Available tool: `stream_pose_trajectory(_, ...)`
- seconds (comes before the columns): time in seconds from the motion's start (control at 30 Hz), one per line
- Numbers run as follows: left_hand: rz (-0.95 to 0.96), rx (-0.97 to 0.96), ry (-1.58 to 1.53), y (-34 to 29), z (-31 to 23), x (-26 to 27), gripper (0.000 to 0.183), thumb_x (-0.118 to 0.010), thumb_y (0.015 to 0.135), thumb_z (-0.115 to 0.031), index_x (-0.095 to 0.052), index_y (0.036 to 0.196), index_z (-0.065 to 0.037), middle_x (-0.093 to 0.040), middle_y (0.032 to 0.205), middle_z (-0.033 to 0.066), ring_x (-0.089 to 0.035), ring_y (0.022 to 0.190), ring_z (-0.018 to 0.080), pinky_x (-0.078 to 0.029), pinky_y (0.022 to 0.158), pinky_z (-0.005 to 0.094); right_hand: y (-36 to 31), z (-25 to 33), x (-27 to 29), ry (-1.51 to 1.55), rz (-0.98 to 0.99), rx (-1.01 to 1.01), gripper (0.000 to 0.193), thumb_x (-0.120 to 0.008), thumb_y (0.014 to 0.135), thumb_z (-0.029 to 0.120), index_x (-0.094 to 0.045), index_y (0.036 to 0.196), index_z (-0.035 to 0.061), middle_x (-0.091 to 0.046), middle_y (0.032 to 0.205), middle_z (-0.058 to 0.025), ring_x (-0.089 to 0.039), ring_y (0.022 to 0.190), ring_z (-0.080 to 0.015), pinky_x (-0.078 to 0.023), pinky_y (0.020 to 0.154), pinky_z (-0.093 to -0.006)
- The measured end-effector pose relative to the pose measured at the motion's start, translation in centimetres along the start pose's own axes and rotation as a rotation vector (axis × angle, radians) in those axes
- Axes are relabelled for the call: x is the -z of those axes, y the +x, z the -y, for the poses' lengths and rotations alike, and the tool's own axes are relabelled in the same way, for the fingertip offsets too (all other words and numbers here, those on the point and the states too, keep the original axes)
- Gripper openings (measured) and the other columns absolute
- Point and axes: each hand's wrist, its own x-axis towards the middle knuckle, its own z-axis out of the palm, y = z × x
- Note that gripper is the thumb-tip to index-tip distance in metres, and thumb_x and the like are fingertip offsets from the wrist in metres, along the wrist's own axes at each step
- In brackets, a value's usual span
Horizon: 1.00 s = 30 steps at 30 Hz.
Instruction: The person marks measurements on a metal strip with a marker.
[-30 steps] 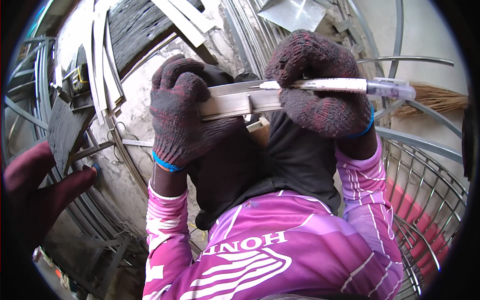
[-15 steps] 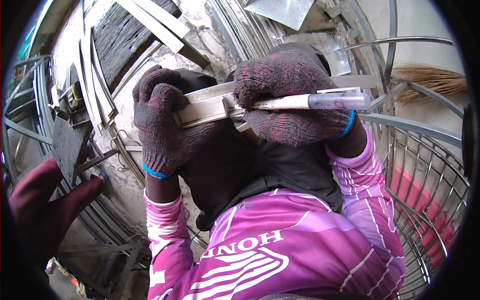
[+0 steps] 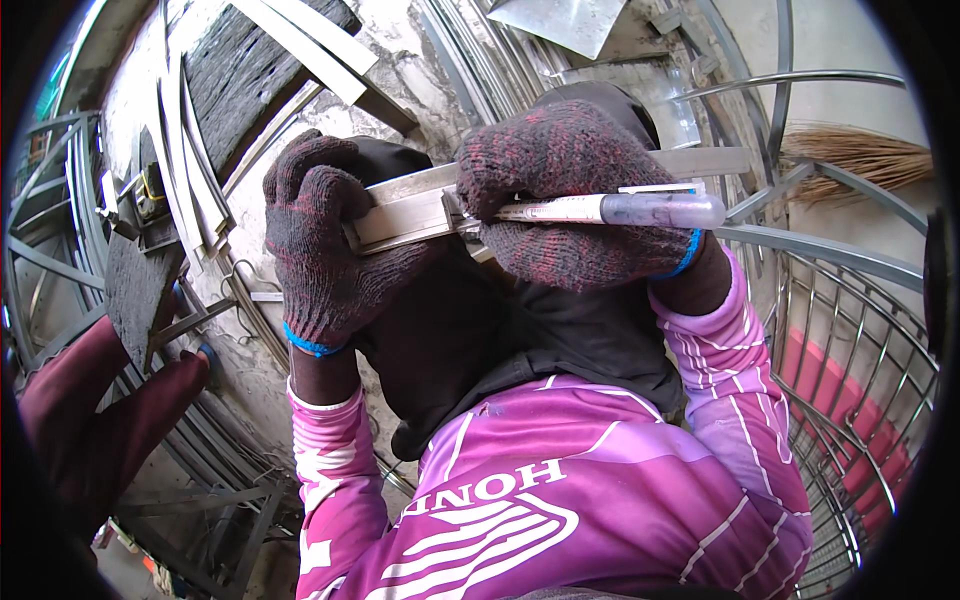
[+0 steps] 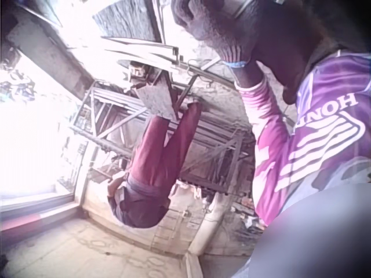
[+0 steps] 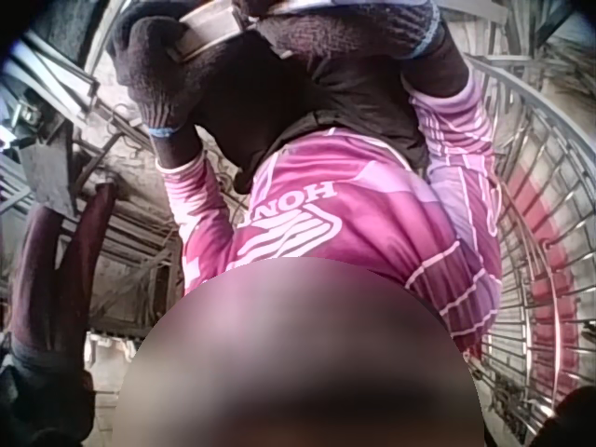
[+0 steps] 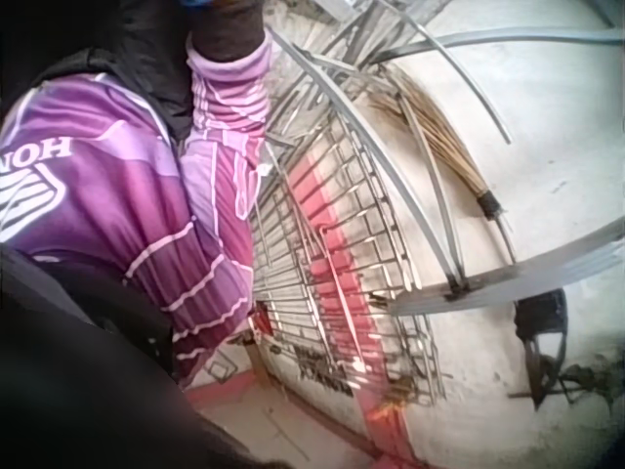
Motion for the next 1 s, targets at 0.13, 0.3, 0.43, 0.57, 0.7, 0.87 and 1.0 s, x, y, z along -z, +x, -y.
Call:
stream_pose_trajectory(0.13,-0.004,0.004,0.011,0.1,-0.3,0.1,0.061,-0.102,0.063,-0.031,-0.056,0.093,-0.006,-0.065,0.121,0.0185,-0.061,0.117,0.0382,-0.051,0.099,0.0475,0.1,0.3,-0.1,-0.068,-0.021,0.001,0.039,-0.086,0.079,0.003,-0.074,0.116,0.0017,-0.077,0.107,-0.0127,-0.077,0.097,-0.0355,-0.061,0.083,-0.0452)
stream_pose_trajectory(0.3,-0.001,0.013,-0.002,0.1,-0.1,-0.1,0.062,-0.103,0.061,-0.032,-0.056,0.092,-0.006,-0.065,0.120,0.0190,-0.061,0.115,0.0390,-0.051,0.098,0.0482,-1.0,1.0,1.1,0.373,-0.260,-0.176,0.019,-0.076,0.090,-0.002,-0.073,0.109,-0.0016,-0.074,0.112,-0.0183,-0.074,0.105,-0.0275,-0.061,0.094,-0.0419)
stream_pose_trajectory(0.43,0.021,0.021,-0.001,-0.1,0.3,0.4,0.057,-0.100,0.065,-0.038,-0.061,0.091,-0.006,-0.067,0.120,0.0217,-0.060,0.122,0.0454,-0.048,0.105,0.0540,-3.9,2.8,4.6,0.066,-0.466,-0.645,0.025,-0.066,0.100,-0.009,-0.074,0.122,-0.0021,-0.075,0.116,-0.0150,-0.074,0.106,-0.0201,-0.061,0.091,-0.0333)
stream_pose_trajectory(0.57,0.022,-0.047,-0.128,-0.6,1.5,0.4,0.046,-0.087,0.080,-0.029,-0.065,0.111,-0.002,-0.065,0.127,0.0236,-0.061,0.124,0.0446,-0.048,0.107,0.0529,-9.0,0.4,7.2,-0.766,-0.222,-0.533,0.027,-0.079,0.095,0.018,-0.076,0.122,0.0179,-0.076,0.088,-0.0142,-0.076,0.079,-0.0322,-0.060,0.071,-0.0420)
stream_pose_trajectory(0.7,-0.063,0.037,-0.125,-1.5,2.1,-0.4,0.074,-0.082,0.082,-0.017,-0.054,0.149,-0.001,-0.062,0.141,0.0229,-0.064,0.126,0.0406,-0.051,0.110,0.0481,-10.1,0.0,7.2,-0.936,-0.286,-0.623,0.022,-0.073,0.096,0.022,-0.076,0.118,0.0201,-0.076,0.088,-0.0146,-0.074,0.078,-0.0400,-0.059,0.069,-0.0499)
stream_pose_trajectory(0.87,-0.093,0.037,-0.102,-1.3,2.0,-0.5,0.082,-0.083,0.079,-0.012,-0.049,0.153,-0.001,-0.063,0.140,0.0224,-0.064,0.125,0.0404,-0.051,0.109,0.0485,-12.5,-3.0,10.6,-1.149,-0.542,-0.658,0.020,-0.073,0.100,0.030,-0.076,0.116,0.0196,-0.079,0.096,-0.0157,-0.075,0.084,-0.0429,-0.061,0.072,-0.0502)
stream_pose_trajectory(1.0,-0.150,0.119,-0.112,-1.6,1.5,0.0,0.079,-0.078,0.079,-0.004,-0.050,0.153,-0.002,-0.059,0.146,0.0239,-0.059,0.137,0.0393,-0.046,0.117,0.0497,-10.2,-3.7,9.5,-1.094,-0.567,-0.570,0.019,-0.074,0.100,0.031,-0.076,0.115,0.0206,-0.078,0.095,-0.0166,-0.075,0.082,-0.0433,-0.060,0.070,-0.0505)
